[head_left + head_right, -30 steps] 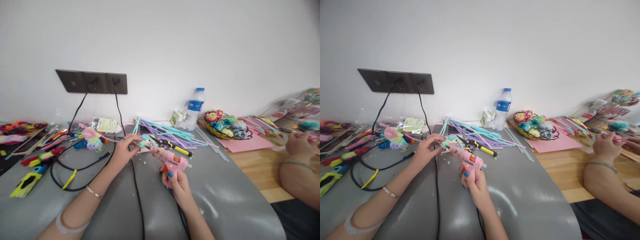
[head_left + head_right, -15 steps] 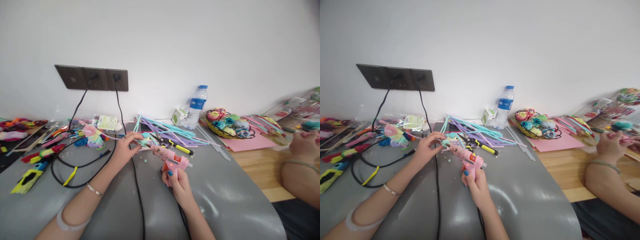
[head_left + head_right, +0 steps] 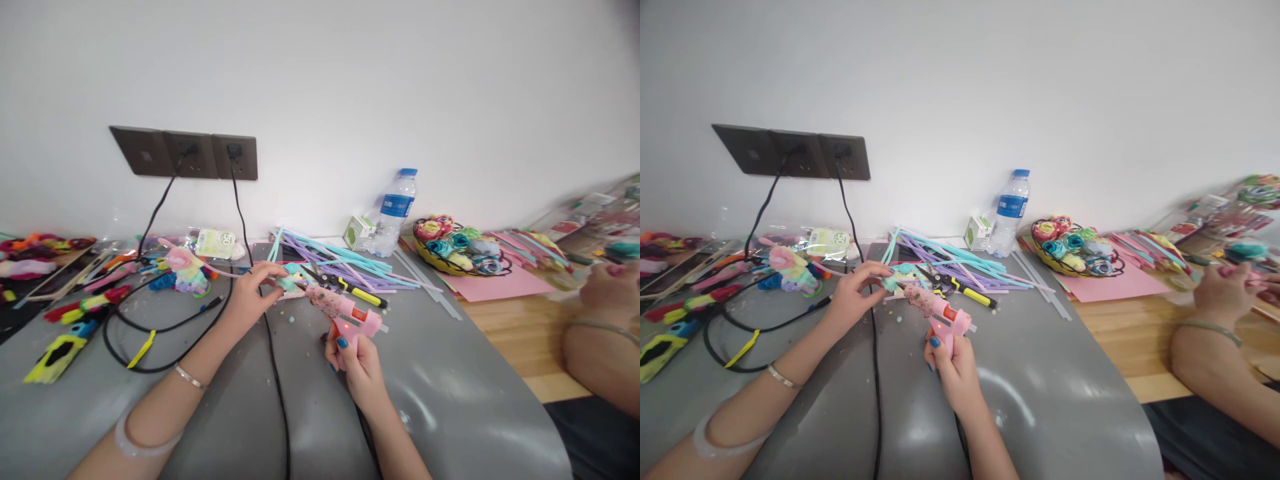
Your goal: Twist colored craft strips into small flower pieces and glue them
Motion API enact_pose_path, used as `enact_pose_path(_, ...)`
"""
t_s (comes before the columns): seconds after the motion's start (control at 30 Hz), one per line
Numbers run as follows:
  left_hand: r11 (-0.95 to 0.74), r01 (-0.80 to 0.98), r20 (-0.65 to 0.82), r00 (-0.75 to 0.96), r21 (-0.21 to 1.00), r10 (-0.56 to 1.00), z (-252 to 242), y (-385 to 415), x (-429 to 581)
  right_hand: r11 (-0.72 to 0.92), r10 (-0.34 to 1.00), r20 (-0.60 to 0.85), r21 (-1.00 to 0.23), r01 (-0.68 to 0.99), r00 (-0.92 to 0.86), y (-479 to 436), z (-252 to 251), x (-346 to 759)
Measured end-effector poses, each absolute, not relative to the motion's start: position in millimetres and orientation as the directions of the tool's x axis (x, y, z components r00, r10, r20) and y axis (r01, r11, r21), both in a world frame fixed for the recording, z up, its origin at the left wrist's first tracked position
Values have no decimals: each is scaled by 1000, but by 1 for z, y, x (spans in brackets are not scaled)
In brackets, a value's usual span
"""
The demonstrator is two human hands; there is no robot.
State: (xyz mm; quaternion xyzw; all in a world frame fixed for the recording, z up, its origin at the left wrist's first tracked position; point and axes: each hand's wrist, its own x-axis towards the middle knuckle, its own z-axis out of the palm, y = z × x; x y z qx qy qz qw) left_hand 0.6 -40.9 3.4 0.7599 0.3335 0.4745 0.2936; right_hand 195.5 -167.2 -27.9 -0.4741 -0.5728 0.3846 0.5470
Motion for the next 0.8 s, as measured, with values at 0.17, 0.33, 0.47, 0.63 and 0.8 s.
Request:
enact_pose_path(0.17, -642, 229, 563, 328, 731, 758, 3, -40, 0, 234, 971, 239, -962, 142, 19, -168, -30, 196)
enact_pose_path(0.33, -680, 239, 599, 332, 694, 728, 2, -39, 0, 230, 973, 232, -961, 155, -5, -169, -28, 194)
enact_pose_path(0.47, -693, 240, 614, 329, 680, 717, 2, -39, 0, 212, 977, 213, -966, 149, -11, -170, -27, 194)
enact_pose_path(0.63, -689, 238, 613, 324, 685, 721, 3, -39, 0, 226, 974, 227, -961, 160, -11, -170, -28, 194)
enact_pose_path(0.8, -677, 232, 605, 315, 698, 731, 3, -39, 0, 237, 971, 240, -956, 174, -3, -169, -31, 195)
